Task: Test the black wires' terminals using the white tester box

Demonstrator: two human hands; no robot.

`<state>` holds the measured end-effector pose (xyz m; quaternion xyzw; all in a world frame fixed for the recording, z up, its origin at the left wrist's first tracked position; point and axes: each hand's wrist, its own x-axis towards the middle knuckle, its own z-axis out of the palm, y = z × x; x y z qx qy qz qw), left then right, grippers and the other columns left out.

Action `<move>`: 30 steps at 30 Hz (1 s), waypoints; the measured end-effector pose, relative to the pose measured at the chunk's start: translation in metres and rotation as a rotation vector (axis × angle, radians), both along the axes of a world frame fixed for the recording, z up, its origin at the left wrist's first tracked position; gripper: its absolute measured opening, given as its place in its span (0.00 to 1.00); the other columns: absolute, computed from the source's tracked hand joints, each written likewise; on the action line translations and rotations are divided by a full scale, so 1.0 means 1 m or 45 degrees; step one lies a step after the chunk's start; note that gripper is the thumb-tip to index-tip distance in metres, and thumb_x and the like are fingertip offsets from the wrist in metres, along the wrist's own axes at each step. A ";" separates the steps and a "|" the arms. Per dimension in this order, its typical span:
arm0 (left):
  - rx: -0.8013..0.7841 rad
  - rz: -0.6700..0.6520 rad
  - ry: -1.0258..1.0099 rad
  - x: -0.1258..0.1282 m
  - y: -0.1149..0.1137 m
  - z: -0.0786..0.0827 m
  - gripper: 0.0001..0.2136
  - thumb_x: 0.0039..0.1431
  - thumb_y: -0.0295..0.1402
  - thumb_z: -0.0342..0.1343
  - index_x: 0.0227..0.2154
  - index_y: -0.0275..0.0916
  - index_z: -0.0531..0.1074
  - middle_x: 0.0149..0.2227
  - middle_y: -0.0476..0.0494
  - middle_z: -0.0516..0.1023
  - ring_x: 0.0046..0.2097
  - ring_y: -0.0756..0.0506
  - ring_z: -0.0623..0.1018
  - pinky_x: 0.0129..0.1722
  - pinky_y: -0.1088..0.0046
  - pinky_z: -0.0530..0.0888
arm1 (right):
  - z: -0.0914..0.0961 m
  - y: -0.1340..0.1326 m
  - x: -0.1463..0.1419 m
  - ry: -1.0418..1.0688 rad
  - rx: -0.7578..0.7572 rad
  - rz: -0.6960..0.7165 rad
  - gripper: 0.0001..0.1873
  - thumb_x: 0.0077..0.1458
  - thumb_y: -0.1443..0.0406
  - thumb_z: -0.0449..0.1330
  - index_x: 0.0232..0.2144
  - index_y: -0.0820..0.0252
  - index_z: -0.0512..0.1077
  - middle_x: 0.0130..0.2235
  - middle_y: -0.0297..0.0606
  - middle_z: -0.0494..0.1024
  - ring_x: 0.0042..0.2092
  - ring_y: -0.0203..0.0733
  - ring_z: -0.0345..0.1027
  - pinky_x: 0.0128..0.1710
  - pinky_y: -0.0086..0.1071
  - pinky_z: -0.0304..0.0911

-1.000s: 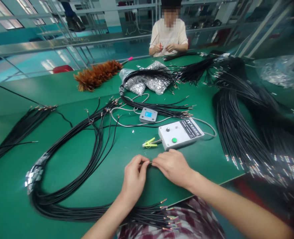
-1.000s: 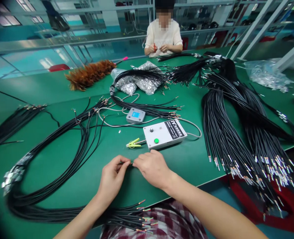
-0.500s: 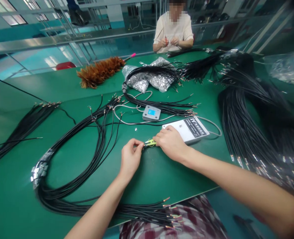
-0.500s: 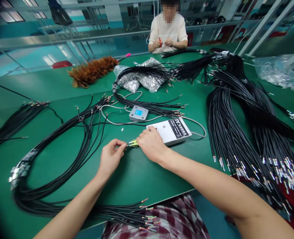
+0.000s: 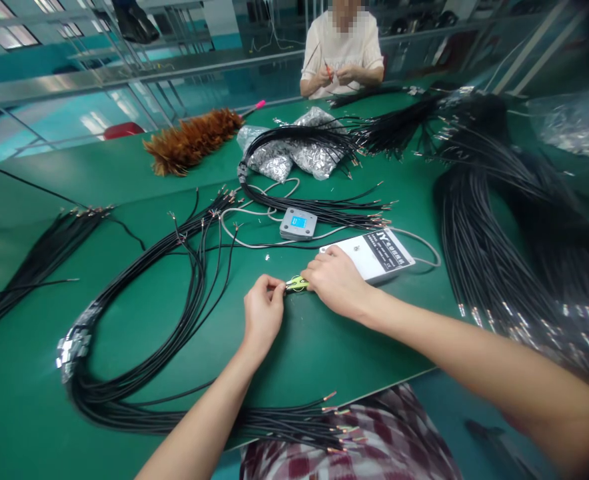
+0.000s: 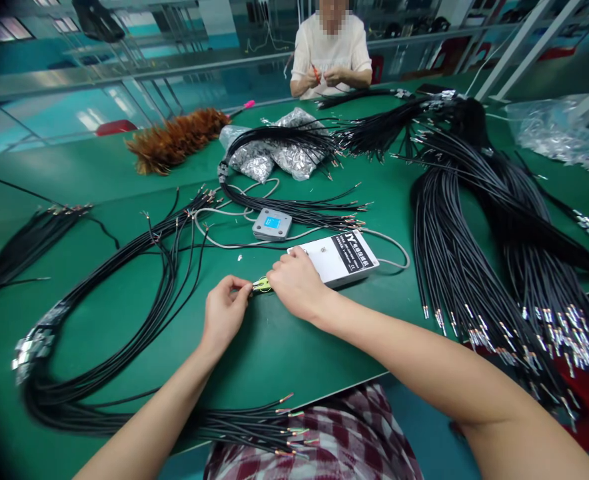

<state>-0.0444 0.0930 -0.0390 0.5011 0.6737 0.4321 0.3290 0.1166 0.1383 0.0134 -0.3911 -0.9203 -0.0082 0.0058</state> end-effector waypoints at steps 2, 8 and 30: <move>0.003 0.005 0.019 0.001 -0.001 0.001 0.05 0.53 0.34 0.54 0.24 0.39 0.68 0.22 0.50 0.72 0.24 0.49 0.73 0.24 0.76 0.65 | 0.000 0.000 0.001 0.002 0.005 0.002 0.07 0.59 0.70 0.58 0.31 0.61 0.76 0.34 0.40 0.80 0.41 0.45 0.69 0.40 0.39 0.45; 0.024 -0.013 0.045 0.001 -0.003 0.001 0.06 0.54 0.35 0.53 0.25 0.40 0.67 0.21 0.50 0.72 0.24 0.48 0.73 0.22 0.77 0.65 | 0.000 -0.001 -0.001 0.048 0.032 0.034 0.05 0.59 0.68 0.59 0.33 0.62 0.75 0.36 0.42 0.80 0.42 0.47 0.69 0.42 0.40 0.48; -0.007 -0.095 0.043 -0.015 0.000 0.004 0.06 0.51 0.34 0.55 0.23 0.39 0.69 0.19 0.52 0.71 0.21 0.50 0.71 0.22 0.77 0.62 | -0.036 -0.055 0.088 0.810 0.390 -0.162 0.05 0.62 0.68 0.57 0.37 0.55 0.73 0.46 0.32 0.82 0.48 0.46 0.70 0.51 0.43 0.53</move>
